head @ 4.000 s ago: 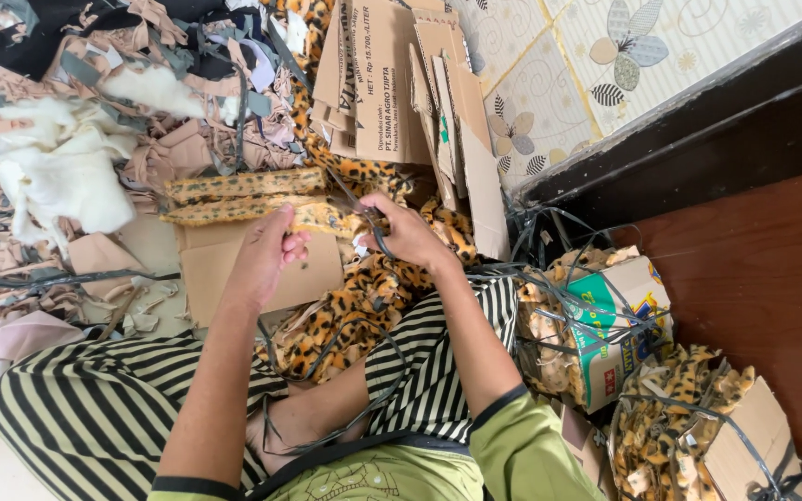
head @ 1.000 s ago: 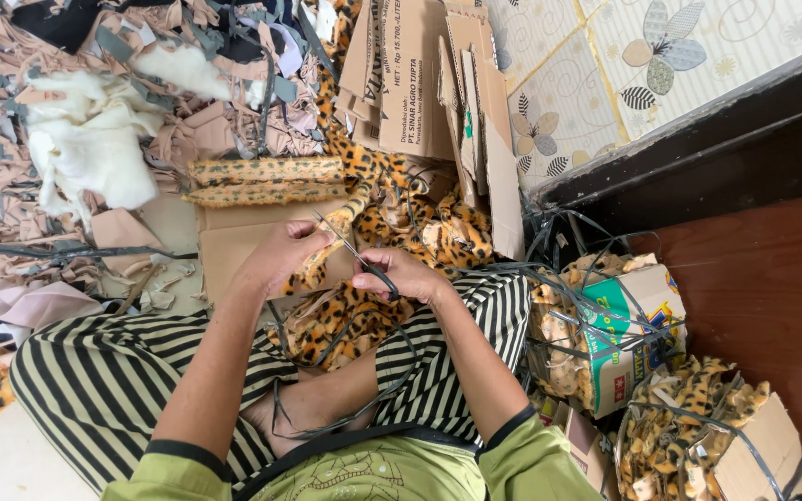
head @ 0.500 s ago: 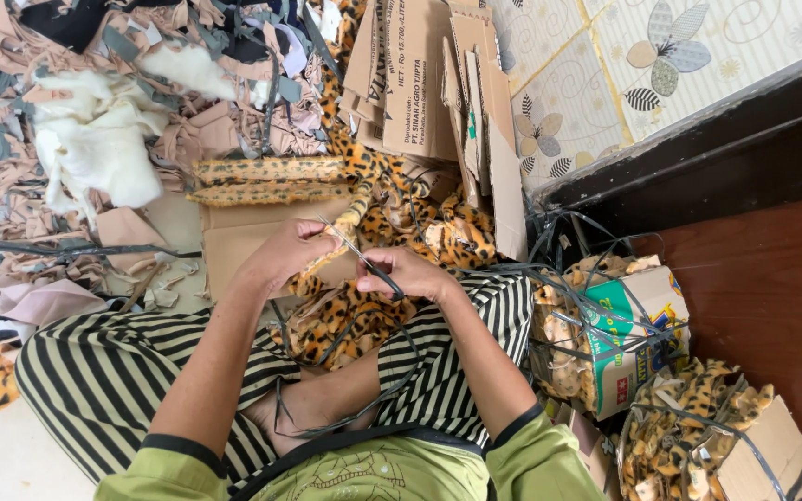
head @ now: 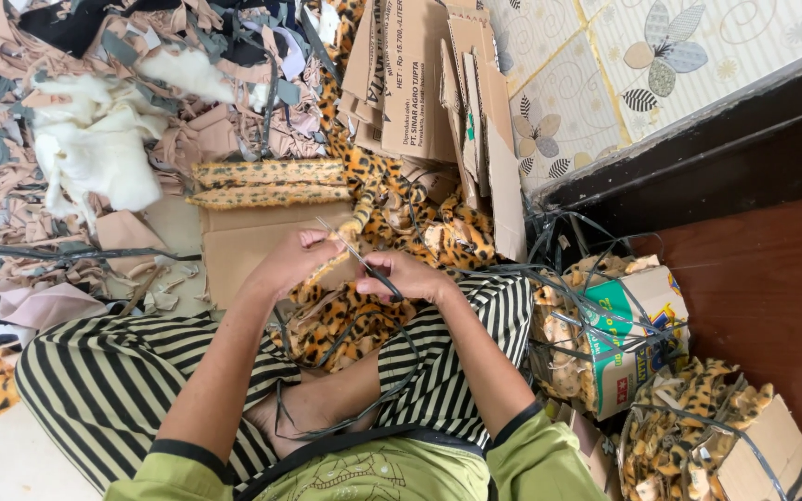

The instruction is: The person sits on the floor and folds a piece of beige fabric, then places it aside. They then use scissors to cut a leopard-print fabric into strips, stacking the cut pieces on a cardboard sheet.

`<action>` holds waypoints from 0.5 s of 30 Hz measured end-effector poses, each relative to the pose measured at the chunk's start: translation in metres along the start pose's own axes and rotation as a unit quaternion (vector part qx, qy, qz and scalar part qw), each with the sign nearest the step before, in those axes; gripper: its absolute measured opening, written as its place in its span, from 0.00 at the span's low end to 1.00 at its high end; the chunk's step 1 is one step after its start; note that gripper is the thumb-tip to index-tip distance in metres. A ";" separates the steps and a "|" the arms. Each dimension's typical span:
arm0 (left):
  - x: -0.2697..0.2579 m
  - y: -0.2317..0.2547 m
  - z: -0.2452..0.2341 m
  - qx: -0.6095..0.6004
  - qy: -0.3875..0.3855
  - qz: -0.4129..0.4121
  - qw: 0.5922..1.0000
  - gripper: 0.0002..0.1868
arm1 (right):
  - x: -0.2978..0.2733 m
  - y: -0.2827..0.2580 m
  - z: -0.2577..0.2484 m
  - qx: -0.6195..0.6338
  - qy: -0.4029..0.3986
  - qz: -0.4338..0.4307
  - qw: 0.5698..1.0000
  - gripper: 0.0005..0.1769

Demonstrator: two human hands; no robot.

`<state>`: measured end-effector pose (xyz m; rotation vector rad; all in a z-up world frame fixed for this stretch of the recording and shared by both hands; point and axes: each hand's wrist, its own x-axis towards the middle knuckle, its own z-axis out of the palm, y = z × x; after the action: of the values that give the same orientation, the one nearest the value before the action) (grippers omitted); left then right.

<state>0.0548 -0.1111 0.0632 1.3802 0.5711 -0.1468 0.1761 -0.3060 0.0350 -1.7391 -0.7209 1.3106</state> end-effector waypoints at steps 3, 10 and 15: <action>0.005 -0.021 0.005 0.029 -0.006 -0.003 1.000 0.35 | 0.006 -0.015 -0.001 -0.033 -0.039 -0.001 0.999 0.31; 0.010 -0.006 -0.013 0.046 -0.016 0.021 0.999 0.20 | -0.001 -0.020 -0.003 -0.100 0.013 -0.013 0.995 0.19; 0.000 0.006 0.001 0.057 -0.048 0.002 0.997 0.25 | -0.003 -0.055 -0.007 -0.097 -0.030 -0.023 0.995 0.30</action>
<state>0.0574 -0.1109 0.0684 1.4762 0.4852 -0.2443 0.1835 -0.2835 0.0847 -1.8299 -0.9436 1.3027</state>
